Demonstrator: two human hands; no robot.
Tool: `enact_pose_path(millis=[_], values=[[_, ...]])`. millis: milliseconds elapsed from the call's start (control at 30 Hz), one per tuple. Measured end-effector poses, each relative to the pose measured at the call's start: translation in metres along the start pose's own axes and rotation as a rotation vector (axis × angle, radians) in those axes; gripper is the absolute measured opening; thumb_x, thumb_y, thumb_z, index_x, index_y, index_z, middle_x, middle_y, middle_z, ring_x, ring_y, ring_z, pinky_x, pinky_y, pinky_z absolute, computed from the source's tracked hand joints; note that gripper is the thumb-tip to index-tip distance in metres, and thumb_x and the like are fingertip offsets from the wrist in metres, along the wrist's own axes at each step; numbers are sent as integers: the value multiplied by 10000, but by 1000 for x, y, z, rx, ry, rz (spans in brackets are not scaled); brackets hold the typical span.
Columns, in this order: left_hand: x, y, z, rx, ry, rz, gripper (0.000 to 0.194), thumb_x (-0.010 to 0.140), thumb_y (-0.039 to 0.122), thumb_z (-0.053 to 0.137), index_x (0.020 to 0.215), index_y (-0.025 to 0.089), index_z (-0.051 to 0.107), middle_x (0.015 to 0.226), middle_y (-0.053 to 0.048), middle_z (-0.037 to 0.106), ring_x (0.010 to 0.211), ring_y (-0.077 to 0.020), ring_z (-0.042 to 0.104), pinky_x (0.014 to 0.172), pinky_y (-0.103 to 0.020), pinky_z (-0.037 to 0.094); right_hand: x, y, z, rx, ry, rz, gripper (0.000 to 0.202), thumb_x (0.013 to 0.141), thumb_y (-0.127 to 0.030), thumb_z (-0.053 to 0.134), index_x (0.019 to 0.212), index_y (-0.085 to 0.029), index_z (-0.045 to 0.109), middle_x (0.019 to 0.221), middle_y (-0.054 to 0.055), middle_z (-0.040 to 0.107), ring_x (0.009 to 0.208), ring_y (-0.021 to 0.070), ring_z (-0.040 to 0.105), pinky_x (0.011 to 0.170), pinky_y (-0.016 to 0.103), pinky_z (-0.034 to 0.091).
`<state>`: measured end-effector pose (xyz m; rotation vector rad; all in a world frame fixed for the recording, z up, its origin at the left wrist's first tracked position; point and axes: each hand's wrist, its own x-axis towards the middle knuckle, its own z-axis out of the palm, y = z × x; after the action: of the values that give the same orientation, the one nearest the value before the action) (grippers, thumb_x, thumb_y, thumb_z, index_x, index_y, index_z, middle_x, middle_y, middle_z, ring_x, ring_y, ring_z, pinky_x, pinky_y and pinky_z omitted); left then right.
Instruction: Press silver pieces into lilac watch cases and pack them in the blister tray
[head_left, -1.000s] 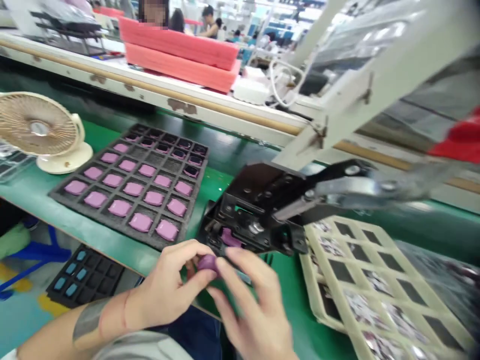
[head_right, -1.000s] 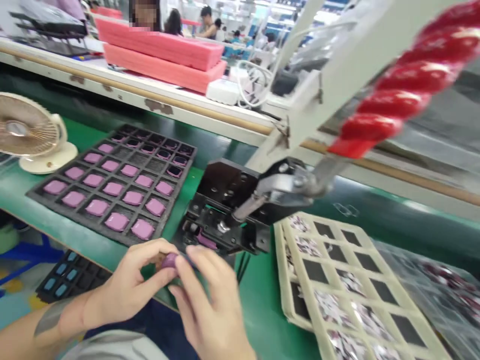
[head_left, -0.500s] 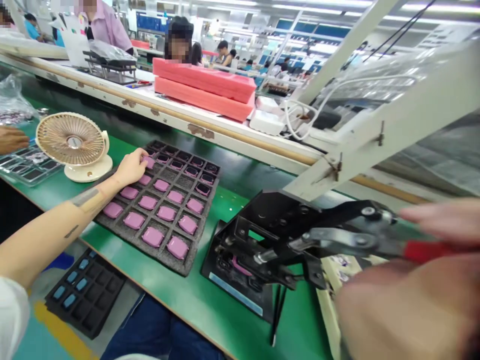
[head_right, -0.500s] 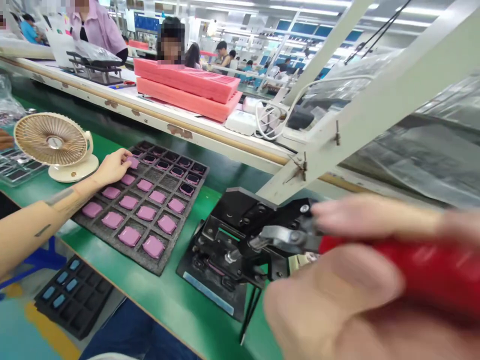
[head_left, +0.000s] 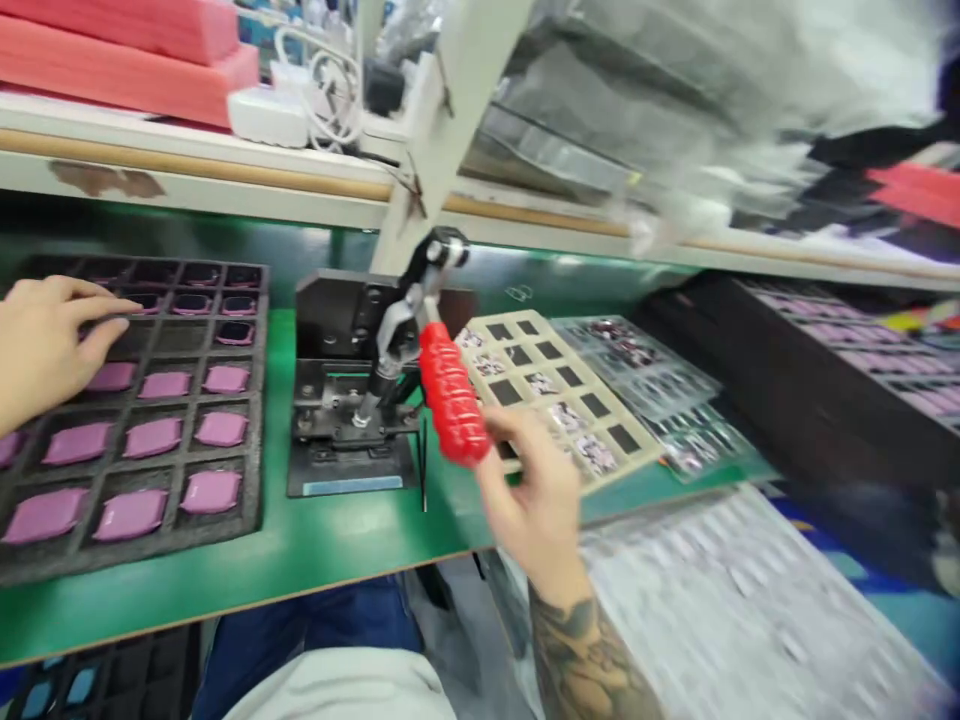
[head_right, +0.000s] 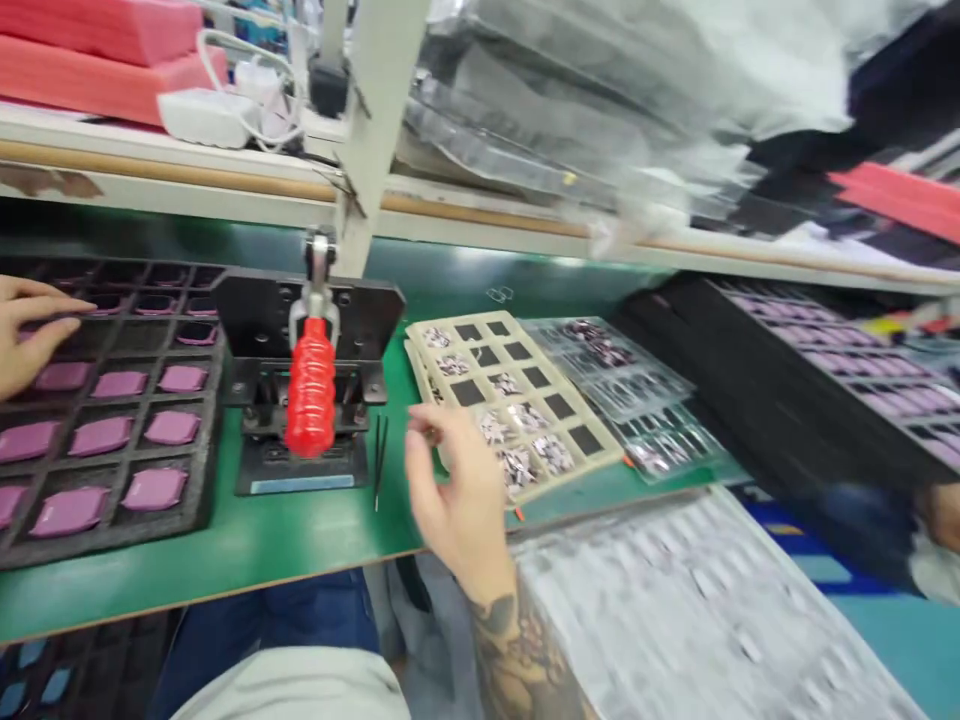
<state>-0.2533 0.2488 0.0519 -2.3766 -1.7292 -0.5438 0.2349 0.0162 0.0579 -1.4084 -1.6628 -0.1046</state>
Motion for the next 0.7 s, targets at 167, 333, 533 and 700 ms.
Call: enact_pose_path(millis=[167,333,533,700], values=[[44,72,30,-88,-210,286,459,1166,395,468,1329,158,825,1425,-63,739,1316,-274,637,1259,-476,428,-46,18,24,-251,-427,103,188,1096,-211,588,1218,-218,730,970,60,728,898,236,684,799,372,543],[58,127,26,95,-357,293,306,1028,231,740,1253,25,771,1249,-130,789,1179,-328,749,1122,-488,561,-51,21,34,-404,-529,85,149,1111,-238,583,1098,-208,729,981,74,714,932,255,659,836,377,517],[41,132,0,-178,-249,72,483,1137,419,530,1272,13,756,1121,-9,821,1317,-328,735,1160,-523,534,-58,28,27,-73,-292,175,329,1017,-92,596,1226,-210,821,829,19,660,724,184,632,686,317,494],[-19,147,-28,-809,13,-433,513,1031,467,639,1303,50,762,900,37,848,827,-183,822,923,-477,647,-73,26,8,456,-61,239,297,1094,-178,581,1235,-283,820,973,45,782,894,203,733,798,335,592]])
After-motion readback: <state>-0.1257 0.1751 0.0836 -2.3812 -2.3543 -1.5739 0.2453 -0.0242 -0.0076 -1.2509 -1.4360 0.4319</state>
